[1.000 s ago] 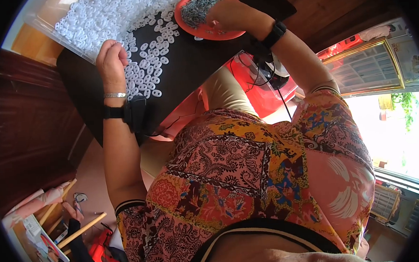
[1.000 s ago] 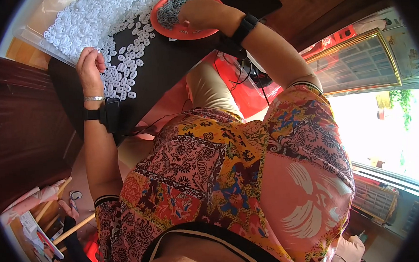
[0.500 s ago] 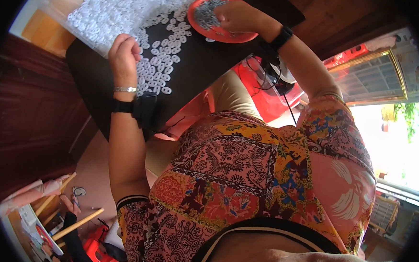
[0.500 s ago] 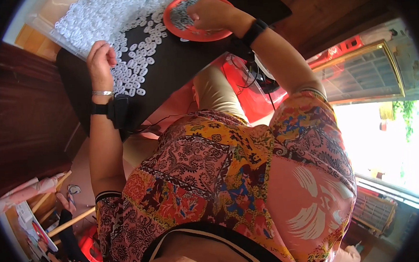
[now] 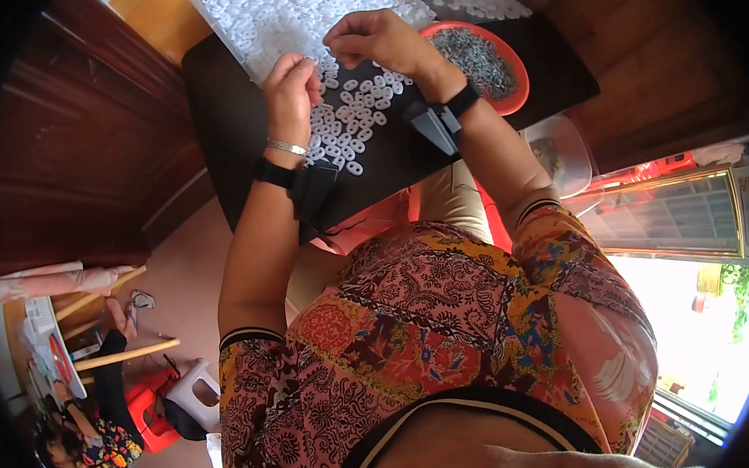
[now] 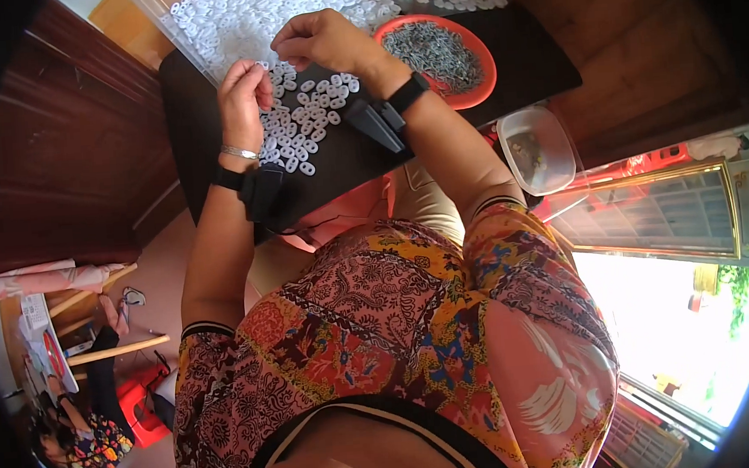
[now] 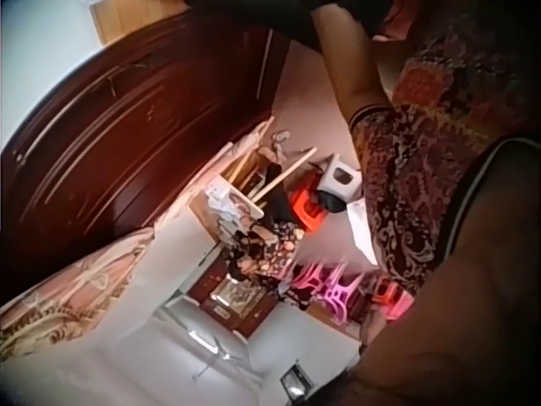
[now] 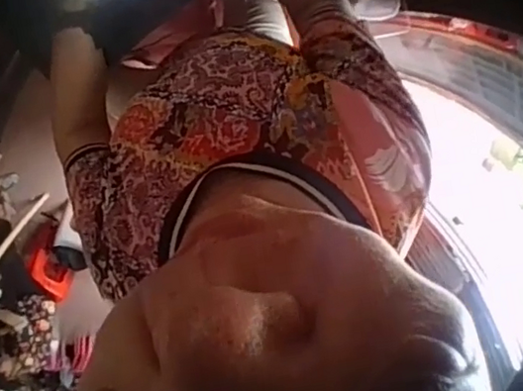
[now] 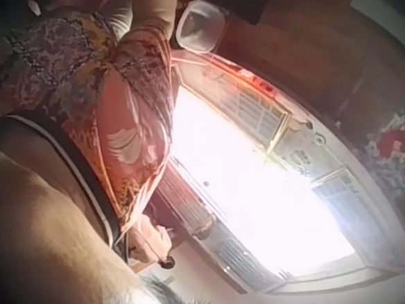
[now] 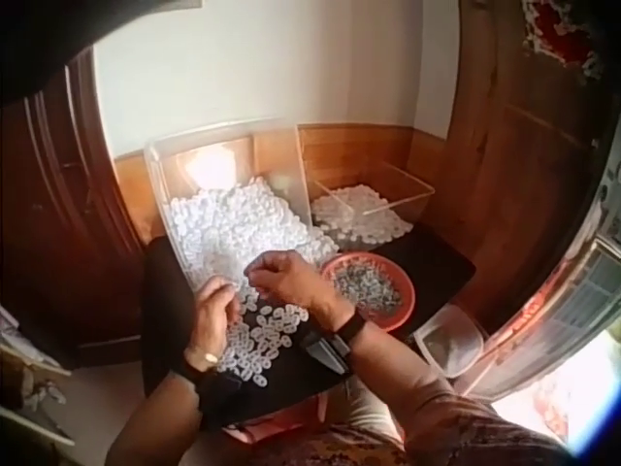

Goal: Assembling small white plastic components by inserting metal pins into them.

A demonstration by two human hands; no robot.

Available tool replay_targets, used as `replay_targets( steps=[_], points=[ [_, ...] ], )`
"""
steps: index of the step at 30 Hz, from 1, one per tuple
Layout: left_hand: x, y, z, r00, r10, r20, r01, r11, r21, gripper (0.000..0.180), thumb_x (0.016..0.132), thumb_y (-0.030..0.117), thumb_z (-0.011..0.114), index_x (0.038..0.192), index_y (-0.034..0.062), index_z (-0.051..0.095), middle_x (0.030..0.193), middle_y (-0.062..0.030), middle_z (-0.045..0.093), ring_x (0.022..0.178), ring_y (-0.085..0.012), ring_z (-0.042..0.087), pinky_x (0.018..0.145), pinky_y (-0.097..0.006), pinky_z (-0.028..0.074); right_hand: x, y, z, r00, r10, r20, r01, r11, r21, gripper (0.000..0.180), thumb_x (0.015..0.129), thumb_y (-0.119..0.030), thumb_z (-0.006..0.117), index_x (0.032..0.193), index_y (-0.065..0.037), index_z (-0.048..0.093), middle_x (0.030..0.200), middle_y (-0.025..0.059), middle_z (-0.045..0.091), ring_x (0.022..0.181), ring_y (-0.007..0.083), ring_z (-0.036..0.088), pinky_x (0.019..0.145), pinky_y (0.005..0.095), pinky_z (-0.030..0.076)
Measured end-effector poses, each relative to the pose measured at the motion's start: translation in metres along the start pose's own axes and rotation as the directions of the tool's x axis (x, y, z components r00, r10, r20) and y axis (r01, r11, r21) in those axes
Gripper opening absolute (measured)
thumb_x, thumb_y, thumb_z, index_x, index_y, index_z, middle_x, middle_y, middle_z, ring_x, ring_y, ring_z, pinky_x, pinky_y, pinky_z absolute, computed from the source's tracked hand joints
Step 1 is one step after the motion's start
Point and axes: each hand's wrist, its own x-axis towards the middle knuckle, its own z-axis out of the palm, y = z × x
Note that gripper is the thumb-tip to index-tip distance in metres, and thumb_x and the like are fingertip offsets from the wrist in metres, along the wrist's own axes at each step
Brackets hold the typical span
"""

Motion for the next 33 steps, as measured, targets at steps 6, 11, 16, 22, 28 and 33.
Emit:
replay_targets(
  steps=[6, 11, 16, 22, 28, 33],
  points=[
    [0.000, -0.001, -0.001, 1.000, -0.008, -0.009, 0.009, 0.999, 0.032, 0.013, 0.087, 0.015, 0.052, 0.077, 0.0051, 0.054, 0.060, 0.0011, 0.049, 0.049, -0.0053, 0.042, 0.044, -0.019, 0.034, 0.012, 0.021, 0.013, 0.999, 0.030, -0.024, -0.029, 0.997, 0.072, 0.019, 0.088, -0.021, 0.061, 0.088, -0.002, 0.063, 0.070, 0.0001, 0.059, 0.061, 0.0068, 0.053, 0.056, 0.0197, 0.043],
    [0.000, 0.000, 0.000, 1.000, -0.012, 0.007, 0.011, 0.997, 0.076, 0.013, 0.087, 0.014, 0.052, 0.078, 0.0045, 0.054, 0.060, 0.0010, 0.049, 0.050, -0.0049, 0.042, 0.044, -0.019, 0.034, 0.009, 0.025, 0.011, 0.998, 0.051, -0.029, -0.050, 0.998, 0.049, 0.020, 0.089, -0.023, 0.059, 0.087, -0.003, 0.062, 0.069, -0.0011, 0.058, 0.059, 0.0053, 0.049, 0.053, 0.0184, 0.040],
    [0.000, -0.002, 0.000, 0.999, 0.008, 0.031, -0.012, 0.990, 0.143, 0.014, 0.087, 0.013, 0.052, 0.080, 0.0026, 0.056, 0.061, 0.0007, 0.051, 0.051, -0.0042, 0.043, 0.045, -0.018, 0.034, 0.009, 0.026, 0.013, 0.999, 0.025, 0.023, -0.025, 0.999, 0.024, 0.022, 0.088, -0.025, 0.058, 0.084, -0.004, 0.062, 0.066, -0.0016, 0.056, 0.060, 0.0057, 0.050, 0.053, 0.0205, 0.042],
    [0.000, -0.002, 0.001, 0.999, 0.012, 0.046, -0.019, 0.988, 0.151, 0.014, 0.087, 0.013, 0.051, 0.080, 0.0023, 0.056, 0.061, 0.0007, 0.051, 0.051, -0.0044, 0.043, 0.045, -0.019, 0.034, 0.009, 0.029, 0.012, 0.999, 0.012, 0.030, -0.013, 1.000, 0.022, 0.023, 0.088, -0.025, 0.058, 0.083, -0.003, 0.061, 0.065, -0.0015, 0.055, 0.058, 0.0056, 0.048, 0.052, 0.0204, 0.040],
    [0.000, -0.004, 0.000, 0.998, 0.006, 0.058, -0.017, 0.980, 0.198, 0.015, 0.086, 0.014, 0.052, 0.079, 0.0022, 0.056, 0.060, 0.0005, 0.051, 0.050, -0.0045, 0.042, 0.044, -0.019, 0.034, 0.007, 0.025, 0.012, 0.999, 0.015, 0.046, -0.014, 1.000, -0.025, 0.022, 0.091, -0.025, 0.055, 0.088, -0.004, 0.061, 0.068, -0.0029, 0.054, 0.060, 0.0042, 0.046, 0.054, 0.0185, 0.038],
    [0.001, -0.004, 0.000, 0.998, 0.003, 0.067, -0.017, 0.977, 0.213, 0.015, 0.086, 0.014, 0.052, 0.078, 0.0024, 0.056, 0.060, 0.0007, 0.050, 0.049, -0.0046, 0.042, 0.044, -0.019, 0.034, 0.007, 0.025, 0.011, 0.998, -0.009, 0.060, 0.013, 0.998, -0.061, 0.022, 0.091, -0.024, 0.055, 0.087, -0.003, 0.061, 0.067, -0.0028, 0.053, 0.060, 0.0045, 0.046, 0.054, 0.0189, 0.037]
  ],
)
